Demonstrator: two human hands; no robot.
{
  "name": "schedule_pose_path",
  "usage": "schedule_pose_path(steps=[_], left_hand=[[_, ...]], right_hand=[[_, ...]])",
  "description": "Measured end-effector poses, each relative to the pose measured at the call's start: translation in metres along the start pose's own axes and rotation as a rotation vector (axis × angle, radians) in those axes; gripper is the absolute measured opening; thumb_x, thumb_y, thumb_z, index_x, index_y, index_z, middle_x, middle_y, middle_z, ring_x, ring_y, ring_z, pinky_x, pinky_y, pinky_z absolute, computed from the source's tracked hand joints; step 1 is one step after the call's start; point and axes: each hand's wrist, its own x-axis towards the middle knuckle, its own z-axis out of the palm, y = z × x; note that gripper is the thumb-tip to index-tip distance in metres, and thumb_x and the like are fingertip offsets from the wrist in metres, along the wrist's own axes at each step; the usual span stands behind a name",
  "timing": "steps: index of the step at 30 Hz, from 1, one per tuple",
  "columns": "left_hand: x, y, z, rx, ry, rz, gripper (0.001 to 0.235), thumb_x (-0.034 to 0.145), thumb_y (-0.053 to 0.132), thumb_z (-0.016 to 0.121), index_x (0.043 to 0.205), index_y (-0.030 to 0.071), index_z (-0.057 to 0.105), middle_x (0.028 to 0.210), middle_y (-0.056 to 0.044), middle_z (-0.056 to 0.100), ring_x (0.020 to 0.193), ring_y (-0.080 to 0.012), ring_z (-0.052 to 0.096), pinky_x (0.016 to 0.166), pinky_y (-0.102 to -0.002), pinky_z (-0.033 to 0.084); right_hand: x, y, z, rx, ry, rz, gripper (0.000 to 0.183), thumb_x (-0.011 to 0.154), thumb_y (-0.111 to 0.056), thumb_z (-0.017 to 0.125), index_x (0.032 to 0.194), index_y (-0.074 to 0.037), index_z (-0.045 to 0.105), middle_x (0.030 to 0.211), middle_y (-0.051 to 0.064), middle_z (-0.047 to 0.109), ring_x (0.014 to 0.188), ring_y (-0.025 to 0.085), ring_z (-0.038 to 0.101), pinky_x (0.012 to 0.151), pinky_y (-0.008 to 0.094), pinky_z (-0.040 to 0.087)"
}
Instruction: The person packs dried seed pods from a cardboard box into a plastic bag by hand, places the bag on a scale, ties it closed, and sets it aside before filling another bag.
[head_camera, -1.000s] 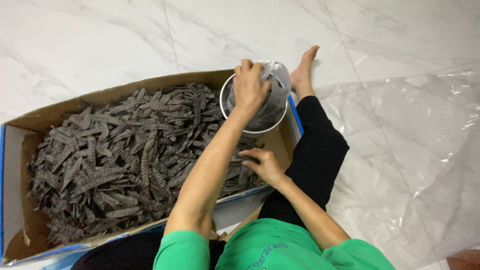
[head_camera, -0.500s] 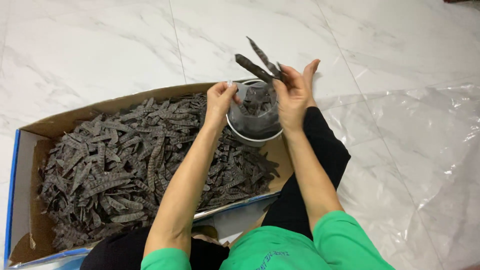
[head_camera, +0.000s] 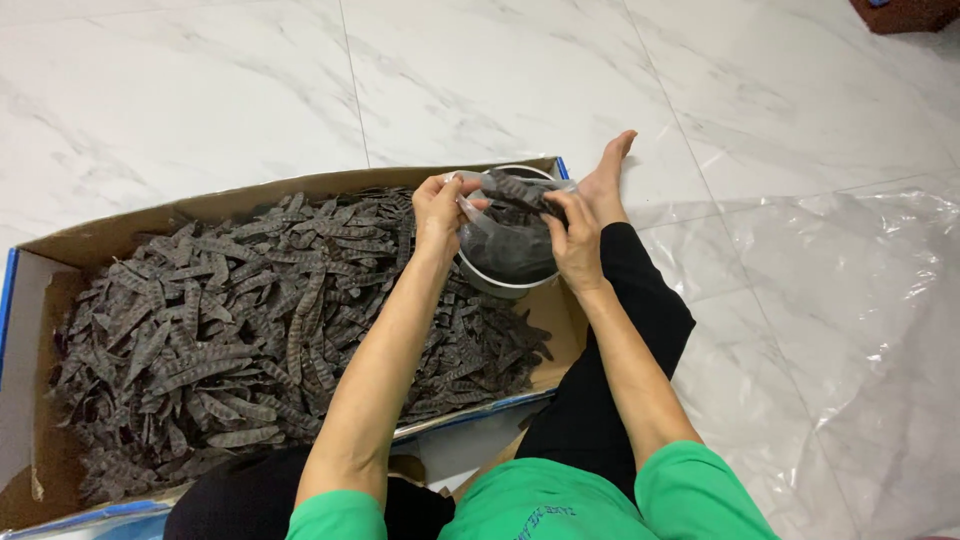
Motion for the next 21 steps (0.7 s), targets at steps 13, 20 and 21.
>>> schedule_pose_path(steps=[13,20,21], left_hand=[[-0.012,0.007,0.003,0.095,-0.235,0.233,0.010,0.096,0.009,0.068,0.098,-0.001,0.069,0.091,-0.010,0.076,0.071,-0.0160,0.070,0.064,-0.028,0.058],[-0.022,0.036,-0.004,0.554,-0.266,0.180,0.007,0.088,0.008,0.071,0.087,0.001,0.070,0.082,-0.008,0.075,0.071,-0.0123,0.068,0.064,-0.026,0.054],[-0.024,0.038,-0.004,0.623,-0.264,0.173,0.007,0.087,0.008,0.072,0.087,0.001,0.071,0.081,-0.008,0.074,0.070,-0.0121,0.065,0.063,-0.026,0.052]], right_hand=[[0.022,0.007,0.000,-0.208,-0.201,-0.051,0.019,0.086,0.001,0.078,0.104,-0.007,0.075,0.107,0.009,0.069,0.094,0.029,0.070,0.079,0.039,0.055],[-0.001,-0.022,-0.007,-0.064,-0.186,-0.099,0.013,0.096,-0.002,0.074,0.109,-0.002,0.074,0.108,0.008,0.070,0.099,0.026,0.069,0.086,0.036,0.056],[-0.018,-0.022,-0.004,0.003,-0.238,-0.070,0.008,0.101,-0.003,0.073,0.110,-0.003,0.074,0.109,0.007,0.071,0.100,0.024,0.070,0.087,0.034,0.057]])
